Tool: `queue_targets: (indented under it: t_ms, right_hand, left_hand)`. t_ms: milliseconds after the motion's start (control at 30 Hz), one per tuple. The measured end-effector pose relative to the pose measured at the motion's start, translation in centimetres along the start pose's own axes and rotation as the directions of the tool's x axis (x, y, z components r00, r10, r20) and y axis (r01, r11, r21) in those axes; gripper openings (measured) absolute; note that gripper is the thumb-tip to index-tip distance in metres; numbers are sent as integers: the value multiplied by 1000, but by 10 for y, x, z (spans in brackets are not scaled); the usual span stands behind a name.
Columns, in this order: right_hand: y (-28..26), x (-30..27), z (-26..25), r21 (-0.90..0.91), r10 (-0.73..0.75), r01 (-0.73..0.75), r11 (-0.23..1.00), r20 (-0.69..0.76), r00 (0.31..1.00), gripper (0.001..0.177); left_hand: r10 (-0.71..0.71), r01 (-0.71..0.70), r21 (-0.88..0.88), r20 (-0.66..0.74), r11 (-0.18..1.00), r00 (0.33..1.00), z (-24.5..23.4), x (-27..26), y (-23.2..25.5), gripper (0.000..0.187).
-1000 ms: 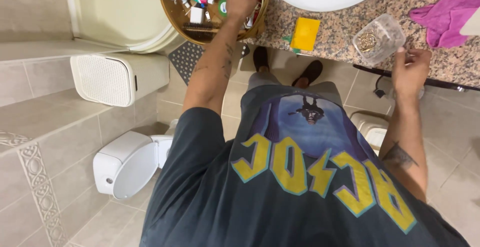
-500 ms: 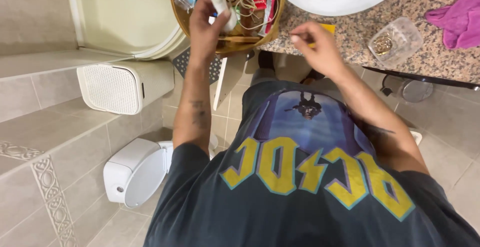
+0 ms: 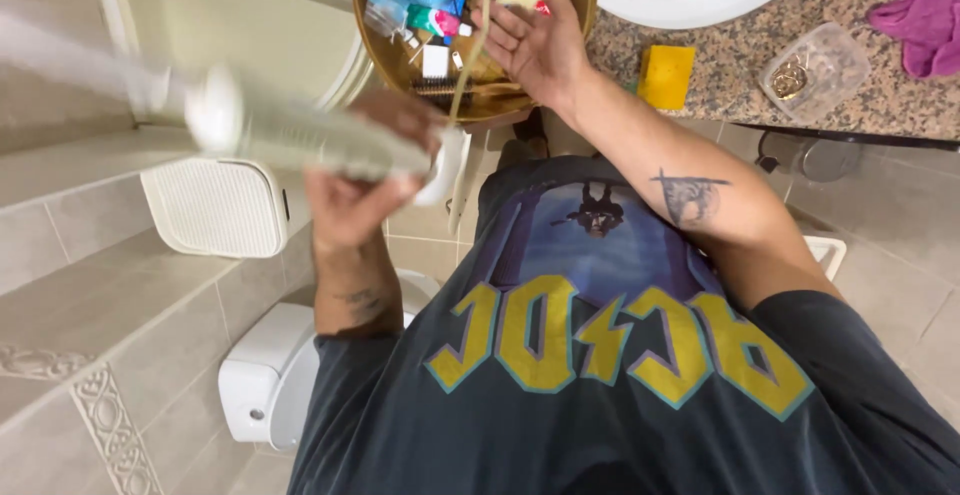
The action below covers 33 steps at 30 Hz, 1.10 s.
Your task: Organizing various toiletries, brushes, and personal care items in a bathroom basket and on the vanity counter.
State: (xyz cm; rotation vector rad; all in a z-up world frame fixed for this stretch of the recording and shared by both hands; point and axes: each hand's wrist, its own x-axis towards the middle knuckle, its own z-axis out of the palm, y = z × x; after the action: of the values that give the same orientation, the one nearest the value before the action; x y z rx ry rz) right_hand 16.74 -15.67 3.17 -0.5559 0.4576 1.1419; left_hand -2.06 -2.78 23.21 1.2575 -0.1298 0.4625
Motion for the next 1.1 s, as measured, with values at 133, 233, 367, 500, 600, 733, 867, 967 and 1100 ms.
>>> queue_targets:
  t_ms: [133, 233, 367, 500, 600, 733, 867, 967, 1100]
  right_hand:
    - [-9, 47, -50, 107, -54, 47, 993, 59, 997, 39]
    - [-30, -14, -6, -63, -155, 166, 984, 147, 977, 19]
    - [-52, -104, 4, -751, -285, 329, 573, 194, 939, 33]
    - [-53, -181, -60, -830, -471, 510, 224, 366, 803, 28]
    - [-46, -243, -110, -737, -624, 631, 242, 380, 683, 23]
    - [-39, -317, -171, -663, -796, 718, 211, 309, 520, 17]
    - [-46, -396, -241, -625, -954, 780, -27, 248, 166, 7]
    - [-56, -458, -288, -613, -996, 786, -80, 75, -44, 7]
    - [-60, -531, -365, -691, -940, 704, -164, -106, -323, 11]
  left_hand:
    - [-14, -2, 110, 145, 994, 989, -6, -17, 7, 21]
    - [-13, -6, 143, 132, 990, 991, 1, -8, 0, 29]
    - [-60, 25, 251, 131, 968, 990, 10, 6, -23, 30]
    - [-215, 172, 197, 223, 965, 951, 46, 5, -67, 30]
    - [-265, 214, 168, 399, 962, 878, 96, 7, -93, 29]
    - [-252, 166, 197, 595, 966, 763, 167, 0, -131, 32]
    - [-292, 202, 211, 695, 957, 657, 248, -3, -165, 36]
    - [-258, 135, 225, 716, 965, 648, 313, -15, -198, 38]
    - [-638, 489, 411, 449, 769, 625, 398, -24, -232, 37]
